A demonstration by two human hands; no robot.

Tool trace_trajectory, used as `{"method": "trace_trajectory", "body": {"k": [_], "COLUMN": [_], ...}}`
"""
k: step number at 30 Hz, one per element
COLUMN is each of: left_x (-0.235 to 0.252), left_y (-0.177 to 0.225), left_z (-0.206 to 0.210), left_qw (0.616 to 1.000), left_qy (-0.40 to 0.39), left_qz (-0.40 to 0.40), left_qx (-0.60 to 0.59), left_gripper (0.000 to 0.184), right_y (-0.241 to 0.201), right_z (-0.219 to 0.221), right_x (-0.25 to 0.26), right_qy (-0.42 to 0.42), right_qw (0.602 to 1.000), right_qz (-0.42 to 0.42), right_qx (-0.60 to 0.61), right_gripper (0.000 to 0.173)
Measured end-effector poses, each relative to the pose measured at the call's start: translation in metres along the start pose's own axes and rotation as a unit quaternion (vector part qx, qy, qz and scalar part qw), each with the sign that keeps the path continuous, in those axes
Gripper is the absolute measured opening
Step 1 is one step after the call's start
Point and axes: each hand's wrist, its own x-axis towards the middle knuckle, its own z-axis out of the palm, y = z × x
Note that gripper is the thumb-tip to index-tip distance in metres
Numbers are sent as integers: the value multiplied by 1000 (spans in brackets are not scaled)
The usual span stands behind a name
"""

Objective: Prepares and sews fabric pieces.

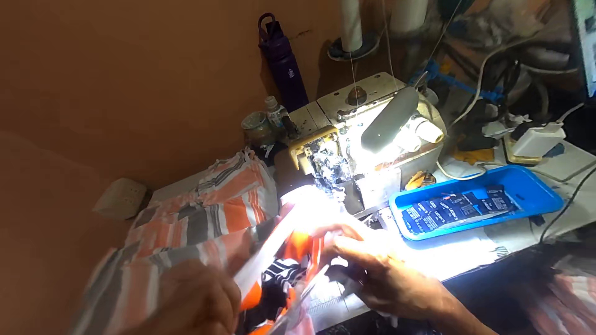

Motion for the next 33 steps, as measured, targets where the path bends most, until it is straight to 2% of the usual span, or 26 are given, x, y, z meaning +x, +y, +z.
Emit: {"method": "trace_trajectory", "body": {"k": [2,3,5,7,9,10,14,21,24,26,28,30,32,33], "left_x": [20,28,40,43,34,28,16,26,36,38,34,27,24,22], "left_y": [-12,-21,-45,-74,-99,-105,-103,-120,-125,-120,-103,-75,-51,-46], "left_z": [-6,-2,25,58,80,87,100,102,95,86,71,49,30,24], "left_qw": [999,999,997,987,975,967,953,941,945,949,963,988,991,989], "left_qy": [-35,-32,39,102,117,115,134,160,148,147,125,18,-105,-136], "left_qz": [-6,-25,-74,-119,-159,-168,-135,-137,-167,-144,-86,-53,-46,-44], "left_qx": [-24,-22,4,23,106,155,237,265,237,240,224,143,64,45], "left_gripper": [33,31,25,14,8,15,19,12,15,20,36,50,48,45], "right_y": [-9,-18,-32,-28,-24,-24,-19,-3,16,23,21,6,-12,-16], "right_z": [2,7,23,38,46,47,47,44,43,40,35,26,19,18], "right_x": [-19,-31,-50,-60,-64,-65,-74,-61,-46,-40,-43,-48,-52,-55], "right_qy": [4,23,87,138,169,177,192,171,168,172,146,104,87,87], "right_qw": [996,991,964,942,934,933,939,942,950,954,961,970,976,979], "right_qz": [8,48,157,200,204,202,184,198,164,141,127,128,124,116], "right_qx": [84,124,199,234,240,239,219,209,207,202,196,179,155,140], "right_gripper": [14,15,18,16,13,12,11,12,11,11,11,13,13,13]}}
